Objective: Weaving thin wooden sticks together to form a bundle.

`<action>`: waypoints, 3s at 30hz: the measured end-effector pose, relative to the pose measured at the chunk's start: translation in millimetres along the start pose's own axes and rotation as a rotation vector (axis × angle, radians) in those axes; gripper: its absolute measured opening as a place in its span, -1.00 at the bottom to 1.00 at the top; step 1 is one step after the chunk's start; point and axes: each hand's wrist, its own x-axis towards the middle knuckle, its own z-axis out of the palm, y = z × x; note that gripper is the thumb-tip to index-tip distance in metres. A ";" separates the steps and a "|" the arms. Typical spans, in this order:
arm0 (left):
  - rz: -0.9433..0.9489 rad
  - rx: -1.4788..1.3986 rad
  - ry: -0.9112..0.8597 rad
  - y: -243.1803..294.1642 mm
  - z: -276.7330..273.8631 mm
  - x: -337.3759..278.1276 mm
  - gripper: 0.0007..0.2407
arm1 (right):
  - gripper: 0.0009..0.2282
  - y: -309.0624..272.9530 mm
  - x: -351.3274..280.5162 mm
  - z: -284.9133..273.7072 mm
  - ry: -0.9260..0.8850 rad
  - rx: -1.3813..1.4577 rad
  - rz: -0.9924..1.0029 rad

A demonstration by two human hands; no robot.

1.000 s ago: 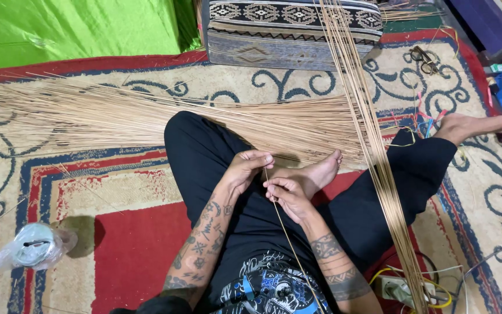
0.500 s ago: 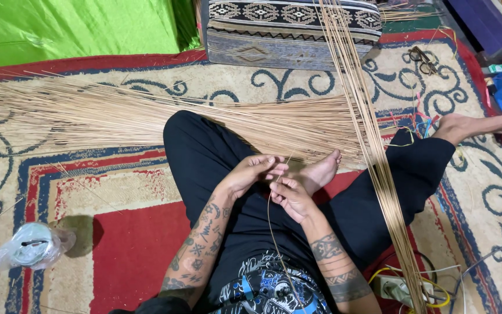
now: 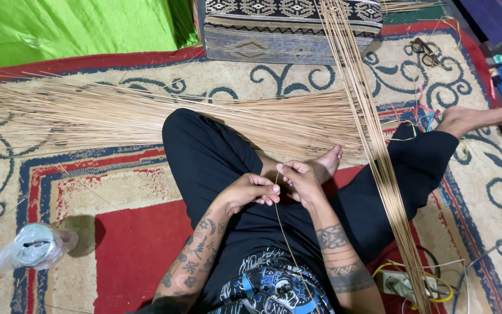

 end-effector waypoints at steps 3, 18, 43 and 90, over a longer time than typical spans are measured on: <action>0.045 -0.019 0.070 -8.6 -8.7 11.0 -0.84 | -0.88 54.8 39.3 -24.9 0.025 0.019 0.012; 0.288 -0.093 0.476 -4.8 -43.7 34.2 -0.83 | -0.72 33.0 -37.9 -26.3 -0.513 0.215 0.120; 0.347 -0.218 0.607 12.2 -44.7 15.6 -0.82 | -0.66 29.9 -44.0 -21.2 -0.362 0.407 0.221; 0.775 -0.569 0.700 74.7 -179.0 14.6 -0.79 | -0.64 -73.8 8.0 -103.1 -0.456 -0.954 -0.095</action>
